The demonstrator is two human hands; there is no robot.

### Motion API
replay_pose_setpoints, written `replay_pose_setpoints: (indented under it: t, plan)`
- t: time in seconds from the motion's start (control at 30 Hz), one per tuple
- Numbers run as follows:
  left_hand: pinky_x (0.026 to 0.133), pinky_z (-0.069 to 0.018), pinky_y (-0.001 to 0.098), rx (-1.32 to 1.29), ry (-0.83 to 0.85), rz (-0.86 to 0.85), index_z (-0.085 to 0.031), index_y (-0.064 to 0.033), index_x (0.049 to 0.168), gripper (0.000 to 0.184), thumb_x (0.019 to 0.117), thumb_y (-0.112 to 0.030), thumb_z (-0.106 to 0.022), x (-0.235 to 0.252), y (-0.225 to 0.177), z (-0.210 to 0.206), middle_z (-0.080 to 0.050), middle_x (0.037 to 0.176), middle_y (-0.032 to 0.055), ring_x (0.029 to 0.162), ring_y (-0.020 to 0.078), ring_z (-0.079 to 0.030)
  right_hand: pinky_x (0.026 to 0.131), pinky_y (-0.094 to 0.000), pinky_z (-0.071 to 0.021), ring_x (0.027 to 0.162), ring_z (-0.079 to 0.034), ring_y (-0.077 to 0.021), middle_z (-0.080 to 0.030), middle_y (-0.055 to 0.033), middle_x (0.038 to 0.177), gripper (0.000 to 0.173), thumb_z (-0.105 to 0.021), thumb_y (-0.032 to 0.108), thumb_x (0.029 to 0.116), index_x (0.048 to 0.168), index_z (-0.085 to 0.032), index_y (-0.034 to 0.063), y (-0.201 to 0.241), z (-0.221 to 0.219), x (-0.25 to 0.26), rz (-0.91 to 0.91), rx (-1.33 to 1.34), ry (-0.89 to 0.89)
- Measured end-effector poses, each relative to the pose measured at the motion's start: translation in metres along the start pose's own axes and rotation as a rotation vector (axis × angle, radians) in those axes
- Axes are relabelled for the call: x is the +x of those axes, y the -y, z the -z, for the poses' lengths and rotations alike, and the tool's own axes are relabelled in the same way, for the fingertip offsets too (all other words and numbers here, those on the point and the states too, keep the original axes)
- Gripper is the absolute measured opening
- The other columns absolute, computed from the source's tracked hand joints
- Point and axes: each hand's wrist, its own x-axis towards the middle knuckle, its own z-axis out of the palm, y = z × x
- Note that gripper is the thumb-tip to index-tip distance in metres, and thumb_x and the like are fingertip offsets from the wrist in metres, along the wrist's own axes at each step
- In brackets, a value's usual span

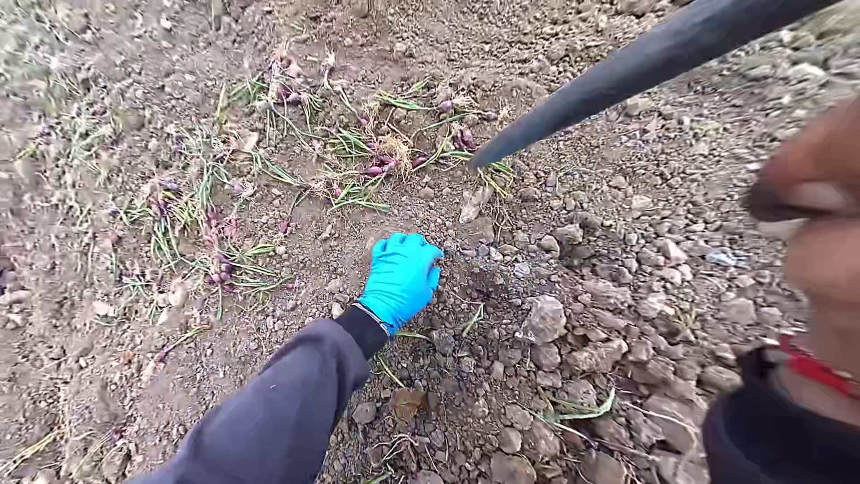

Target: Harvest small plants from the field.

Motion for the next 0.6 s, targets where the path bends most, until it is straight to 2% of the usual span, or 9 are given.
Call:
replay_pose_setpoints:
  t: [0.07,0.1,0.17,0.23,0.3,0.4,0.47,0.53,0.6]
  plan:
    - [0.103,-0.0465,0.0618,-0.001,-0.161,0.189,-0.072,-0.0152,0.129,0.035,0.0948,-0.014,-0.066,0.019,0.043,0.036,-0.066,0.132,0.0155,0.131,0.0383,-0.055,0.043,-0.0316,-0.0450,0.046,-0.050,-0.0121,-0.047,0.0019,0.056,0.042,-0.052,0.035,0.1059,0.070,-0.050,0.0135,-0.045,-0.071,0.018,-0.054,-0.285,0.071]
    - [0.105,-0.0448,0.0631,0.012,-0.203,0.269,-0.066,-0.0164,0.137,0.045,0.0924,-0.016,-0.069,0.033,0.060,0.051,-0.061,0.141,0.0164,0.136,0.0403,-0.051,0.052,-0.0475,-0.0481,0.056,-0.057,-0.0252,-0.054,-0.0089,0.062,0.049,-0.057,0.046,0.1025,0.074,-0.060,0.0053,-0.072,-0.106,0.013,-0.150,-0.440,0.181]
    - [0.109,-0.0403,0.0662,0.039,-0.208,0.325,-0.047,-0.0272,0.156,0.078,0.0859,-0.035,-0.081,0.066,0.085,0.068,-0.042,0.161,0.0159,0.147,0.0444,-0.038,0.064,-0.0588,-0.0523,0.074,-0.067,-0.0366,-0.064,-0.0164,0.075,0.056,-0.057,0.057,0.0998,0.084,-0.065,0.0036,-0.107,-0.154,0.003,-0.288,-0.687,0.435]
    - [0.109,-0.0419,0.0655,0.046,-0.154,0.303,-0.033,-0.0380,0.162,0.099,0.0801,-0.054,-0.085,0.094,0.098,0.067,-0.024,0.170,0.0163,0.151,0.0471,-0.030,0.064,-0.0577,-0.0527,0.076,-0.068,-0.0364,-0.065,-0.0156,0.076,0.054,-0.057,0.057,0.1002,0.087,-0.065,0.0052,-0.112,-0.166,-0.007,-0.328,-0.750,0.528]
    - [0.106,-0.0467,0.0630,0.038,-0.093,0.248,-0.033,-0.0403,0.162,0.096,0.0811,-0.056,-0.084,0.117,0.104,0.051,-0.026,0.168,0.0190,0.146,0.0469,-0.037,0.058,-0.0568,-0.0526,0.071,-0.068,-0.0363,-0.064,-0.0157,0.073,0.052,-0.057,0.055,0.1016,0.088,-0.066,0.0052,-0.106,-0.162,-0.018,-0.301,-0.747,0.487]
    - [0.100,-0.0519,0.0615,0.047,0.008,0.158,-0.058,-0.0172,0.144,0.050,0.0982,-0.032,-0.070,0.144,0.115,0.058,-0.059,0.139,0.0225,0.127,0.0416,-0.060,0.049,-0.0520,-0.0492,0.060,-0.064,-0.0330,-0.061,-0.0126,0.066,0.049,-0.059,0.054,0.1005,0.085,-0.064,0.0080,-0.108,-0.160,-0.023,-0.228,-0.769,0.395]
    - [0.105,-0.0491,0.0613,0.109,0.018,0.130,-0.065,-0.0081,0.134,0.034,0.1038,-0.022,-0.060,0.158,0.126,0.096,-0.064,0.135,0.0207,0.128,0.0389,-0.061,0.046,-0.0513,-0.0477,0.057,-0.063,-0.0324,-0.060,-0.0122,0.064,0.049,-0.058,0.055,0.1005,0.085,-0.064,0.0088,-0.111,-0.157,-0.024,-0.208,-0.784,0.386]
    - [0.109,-0.0466,0.0619,0.142,-0.169,0.254,-0.064,-0.0098,0.137,0.039,0.0997,-0.018,-0.065,0.166,0.147,0.154,-0.059,0.141,0.0224,0.133,0.0407,-0.057,0.046,-0.0532,-0.0471,0.055,-0.062,-0.0344,-0.058,-0.0138,0.064,0.049,-0.057,0.053,0.1017,0.087,-0.063,0.0072,-0.110,-0.156,-0.022,-0.224,-0.775,0.419]
    - [0.111,-0.0420,0.0659,0.225,-0.327,0.442,-0.048,-0.0154,0.154,0.070,0.0893,-0.023,-0.074,0.161,0.173,0.210,-0.045,0.156,0.0258,0.143,0.0464,-0.045,0.049,-0.0566,-0.0458,0.057,-0.063,-0.0376,-0.059,-0.0156,0.063,0.051,-0.059,0.053,0.0998,0.083,-0.063,0.0049,-0.114,-0.163,-0.016,-0.220,-0.810,0.391]
